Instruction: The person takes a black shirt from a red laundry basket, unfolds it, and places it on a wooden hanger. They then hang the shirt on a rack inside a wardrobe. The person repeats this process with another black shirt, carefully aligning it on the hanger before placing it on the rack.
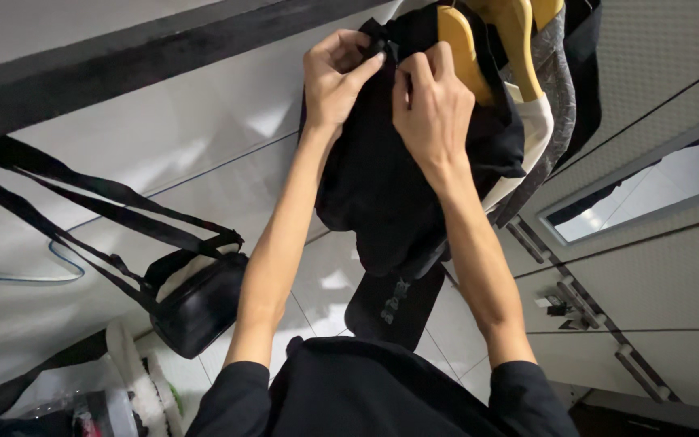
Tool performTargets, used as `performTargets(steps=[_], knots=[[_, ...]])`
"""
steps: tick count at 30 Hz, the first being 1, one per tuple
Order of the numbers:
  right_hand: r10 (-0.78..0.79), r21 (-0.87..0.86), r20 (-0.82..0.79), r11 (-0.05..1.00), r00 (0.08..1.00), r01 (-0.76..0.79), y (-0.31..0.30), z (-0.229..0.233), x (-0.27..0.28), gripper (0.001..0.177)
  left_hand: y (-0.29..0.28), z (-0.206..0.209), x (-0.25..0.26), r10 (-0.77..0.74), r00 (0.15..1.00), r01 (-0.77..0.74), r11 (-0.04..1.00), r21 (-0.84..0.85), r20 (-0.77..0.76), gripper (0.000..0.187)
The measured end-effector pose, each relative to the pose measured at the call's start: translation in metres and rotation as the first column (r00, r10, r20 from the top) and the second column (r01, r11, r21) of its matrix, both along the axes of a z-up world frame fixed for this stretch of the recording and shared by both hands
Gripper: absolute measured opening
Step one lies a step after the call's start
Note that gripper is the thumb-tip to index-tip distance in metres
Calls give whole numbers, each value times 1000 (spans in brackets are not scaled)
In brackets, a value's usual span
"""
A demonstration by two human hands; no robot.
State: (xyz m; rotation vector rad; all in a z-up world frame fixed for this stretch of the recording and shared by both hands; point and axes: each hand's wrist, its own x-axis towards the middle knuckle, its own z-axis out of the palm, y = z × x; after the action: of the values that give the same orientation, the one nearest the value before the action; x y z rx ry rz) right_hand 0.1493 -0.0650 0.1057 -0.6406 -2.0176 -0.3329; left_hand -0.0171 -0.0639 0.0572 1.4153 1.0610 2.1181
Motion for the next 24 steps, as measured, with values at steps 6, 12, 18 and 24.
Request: performTargets(steps=[6,12,18,24], knots=[[1,-22,23,1000,1000,0,-3,12,7,12,0,-1,2,-57,998,53,985,167,18,31],[173,-204,-73,961,982,-185,-5,9,5,10,-25,-7,19,32,984,17,963,270,-176,82],[233,-225,-87,943,969,-247,2,16,10,6,-15,-4,18,126,924,-41,971,235,-362,86],[224,-260,-53,938,973,-230,6,20,12,7,3,-12,15,233,915,-177,966,189,-330,79]])
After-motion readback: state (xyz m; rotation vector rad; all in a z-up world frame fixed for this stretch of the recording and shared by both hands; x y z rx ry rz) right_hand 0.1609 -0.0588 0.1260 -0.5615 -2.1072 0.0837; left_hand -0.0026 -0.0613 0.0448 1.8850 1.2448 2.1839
